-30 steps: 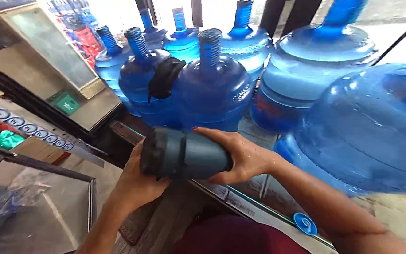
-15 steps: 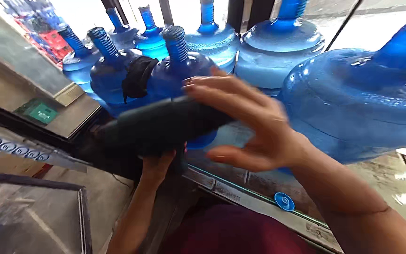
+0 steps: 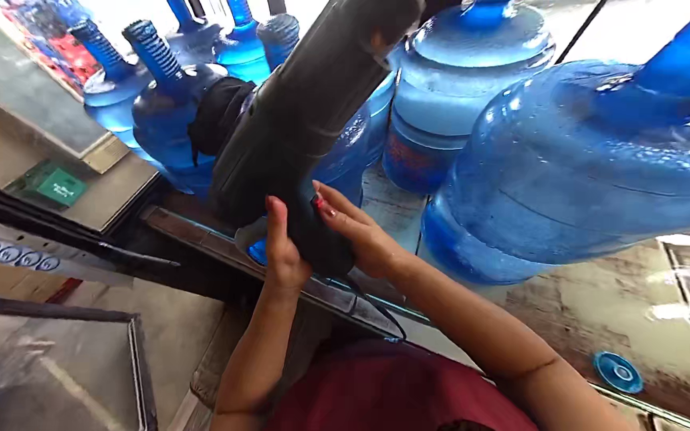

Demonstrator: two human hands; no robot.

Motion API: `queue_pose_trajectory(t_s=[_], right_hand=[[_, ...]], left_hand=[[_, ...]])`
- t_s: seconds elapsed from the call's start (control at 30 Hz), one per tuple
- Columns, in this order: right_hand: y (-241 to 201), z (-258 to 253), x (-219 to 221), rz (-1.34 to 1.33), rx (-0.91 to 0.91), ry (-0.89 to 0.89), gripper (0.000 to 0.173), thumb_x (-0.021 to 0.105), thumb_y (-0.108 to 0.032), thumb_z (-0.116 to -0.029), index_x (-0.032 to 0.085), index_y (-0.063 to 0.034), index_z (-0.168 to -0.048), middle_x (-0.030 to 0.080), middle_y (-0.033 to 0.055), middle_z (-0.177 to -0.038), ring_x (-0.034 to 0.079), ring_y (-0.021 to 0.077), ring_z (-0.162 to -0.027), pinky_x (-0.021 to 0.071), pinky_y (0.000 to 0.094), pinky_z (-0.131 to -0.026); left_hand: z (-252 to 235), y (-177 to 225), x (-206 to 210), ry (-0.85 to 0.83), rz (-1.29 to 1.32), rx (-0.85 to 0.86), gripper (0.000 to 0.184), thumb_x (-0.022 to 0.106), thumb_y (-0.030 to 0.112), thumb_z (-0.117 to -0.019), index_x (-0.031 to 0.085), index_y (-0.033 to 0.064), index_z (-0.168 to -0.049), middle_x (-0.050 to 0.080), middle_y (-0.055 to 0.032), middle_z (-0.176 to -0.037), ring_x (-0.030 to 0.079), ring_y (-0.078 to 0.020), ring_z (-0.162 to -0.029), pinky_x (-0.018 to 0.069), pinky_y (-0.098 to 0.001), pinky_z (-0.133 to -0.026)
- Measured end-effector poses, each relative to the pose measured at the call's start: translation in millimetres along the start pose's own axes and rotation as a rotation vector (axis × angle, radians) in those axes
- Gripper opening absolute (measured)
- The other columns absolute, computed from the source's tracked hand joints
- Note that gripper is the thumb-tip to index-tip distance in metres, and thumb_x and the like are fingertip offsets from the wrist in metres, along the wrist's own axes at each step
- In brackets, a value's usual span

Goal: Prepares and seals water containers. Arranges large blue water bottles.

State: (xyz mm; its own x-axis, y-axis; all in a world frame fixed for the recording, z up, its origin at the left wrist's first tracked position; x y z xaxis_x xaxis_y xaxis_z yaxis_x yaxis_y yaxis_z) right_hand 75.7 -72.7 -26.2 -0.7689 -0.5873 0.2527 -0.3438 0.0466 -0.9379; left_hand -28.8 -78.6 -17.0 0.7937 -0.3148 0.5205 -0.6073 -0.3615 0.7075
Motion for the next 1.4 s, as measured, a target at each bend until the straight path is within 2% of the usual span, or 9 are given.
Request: queue_pose_trajectory(t_s=[0.33, 0.47, 0.6, 0.77, 0.97, 1.07, 1.17, 1.23, 1.4], right_hand=[[-5, 4, -11, -0.312, -0.041, -0.111, 0.058, 0.048, -0.016, -0.1037, 0.026, -0.0139, -0.157, 0.061, 0.0016, -0.129, 0.062, 0.0069, -0.113, 0.0518, 0.03, -0.101], [-36, -5, -16, -0.071, -0.093, -0.142, 0.058, 0.046, -0.016, -0.1042, 0.026, -0.0034, -0.156, 0.058, 0.0092, -0.131, 0.059, 0.0093, -0.115, 0.0498, 0.0315, -0.102], [-91, -30, -49, 0.431, -0.332, 0.114, 0.053, 0.054, -0.019, -0.104, 0.042, 0.0079, -0.148, 0.054, 0.0259, -0.142, 0.057, 0.0271, -0.127, 0.0484, 0.0395, -0.106], [-165, -80, -119, 0.716, -0.564, 0.648, 0.05, 0.058, -0.016, -0.0994, 0.05, 0.0101, -0.141, 0.056, 0.0302, -0.138, 0.056, 0.0348, -0.129, 0.0464, 0.0449, -0.107], [-198, -108, -219, 0.914, -0.237, 1.208, 0.064, 0.062, -0.024, -0.0944, 0.045, 0.0054, -0.148, 0.053, 0.0308, -0.14, 0.052, 0.0413, -0.133, 0.0419, 0.0526, -0.11], [-202, -105, -257, 1.032, -0.048, 1.319, 0.076, 0.061, -0.029, -0.0938, 0.034, 0.0109, -0.152, 0.043, 0.0349, -0.149, 0.041, 0.0452, -0.142, 0.0318, 0.0568, -0.116], [-203, -108, -285, 1.094, 0.105, 1.359, 0.09, 0.063, -0.038, -0.0941, 0.022, 0.0111, -0.157, 0.035, 0.0356, -0.155, 0.032, 0.0454, -0.148, 0.0241, 0.0567, -0.121], [-203, -111, -300, 1.102, 0.155, 1.357, 0.098, 0.066, -0.042, -0.0931, 0.016, 0.0102, -0.158, 0.031, 0.0357, -0.158, 0.028, 0.0458, -0.15, 0.0197, 0.0574, -0.122], [-201, -123, -326, 1.12, 0.213, 1.325, 0.103, 0.067, -0.05, -0.0921, 0.016, 0.0097, -0.158, 0.037, 0.0333, -0.155, 0.036, 0.0441, -0.146, 0.0238, 0.058, -0.12]], left_hand=[[-9, -7, 19, -0.018, -0.039, 0.04, 0.047, 0.062, 0.062, -0.0913, 0.069, 0.0247, -0.12, 0.073, 0.0063, -0.105, 0.069, -0.0043, -0.098, 0.0583, -0.0252, -0.088], [-23, 16, 34, -0.031, -0.184, 0.056, 0.048, 0.063, 0.062, -0.0906, 0.068, 0.0256, -0.122, 0.073, 0.0067, -0.109, 0.069, -0.005, -0.101, 0.059, -0.0265, -0.088], [-53, 72, 45, -0.024, -0.484, 0.093, 0.056, 0.053, 0.064, -0.0973, 0.059, 0.0177, -0.128, 0.07, 0.0045, -0.104, 0.07, -0.0112, -0.091, 0.0608, -0.0296, -0.081], [-143, 146, 9, -0.296, -0.705, 0.263, 0.046, 0.042, 0.042, -0.1102, 0.051, 0.0102, -0.142, 0.064, -0.01, -0.127, 0.067, -0.0263, -0.112, 0.0593, -0.0487, -0.093], [-286, 158, -13, -0.179, -0.909, 0.299, 0.026, 0.049, 0.026, -0.1069, 0.064, 0.0093, -0.12, 0.068, -0.0063, -0.112, 0.067, -0.0172, -0.104, 0.0583, -0.0411, -0.09], [-331, 142, -5, -0.219, -1.026, 0.362, 0.026, 0.058, 0.023, -0.1015, 0.065, 0.0069, -0.121, 0.068, -0.0091, -0.112, 0.068, -0.0181, -0.103, 0.0598, -0.0433, -0.085], [-324, 125, 40, -0.283, -1.042, 0.445, 0.017, 0.059, 0.019, -0.0999, 0.066, 0.0074, -0.11, 0.067, -0.0005, -0.096, 0.067, -0.0075, -0.087, 0.0594, -0.0319, -0.073], [-294, 117, 89, -0.163, -1.053, 0.294, 0.007, 0.056, 0.021, -0.1025, 0.059, 0.0155, -0.101, 0.062, 0.0109, -0.086, 0.063, 0.0034, -0.079, 0.057, -0.0203, -0.071], [-298, 92, 120, -0.25, -1.056, 0.22, 0.029, 0.061, 0.036, -0.1032, 0.06, 0.0111, -0.117, 0.064, 0.01, -0.098, 0.064, 0.0064, -0.089, 0.0561, -0.0181, -0.081]])
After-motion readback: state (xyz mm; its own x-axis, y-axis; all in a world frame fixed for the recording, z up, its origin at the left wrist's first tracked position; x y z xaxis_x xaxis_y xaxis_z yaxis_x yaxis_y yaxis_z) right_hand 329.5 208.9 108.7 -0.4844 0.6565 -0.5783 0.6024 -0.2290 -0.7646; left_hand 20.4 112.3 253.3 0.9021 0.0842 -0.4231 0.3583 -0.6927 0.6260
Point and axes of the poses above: each hand's wrist, its own z-axis away from the middle knuckle, its own x-axis out of the palm, y = z × x, the point moved 5 cm from there along -z, towards the middle knuckle
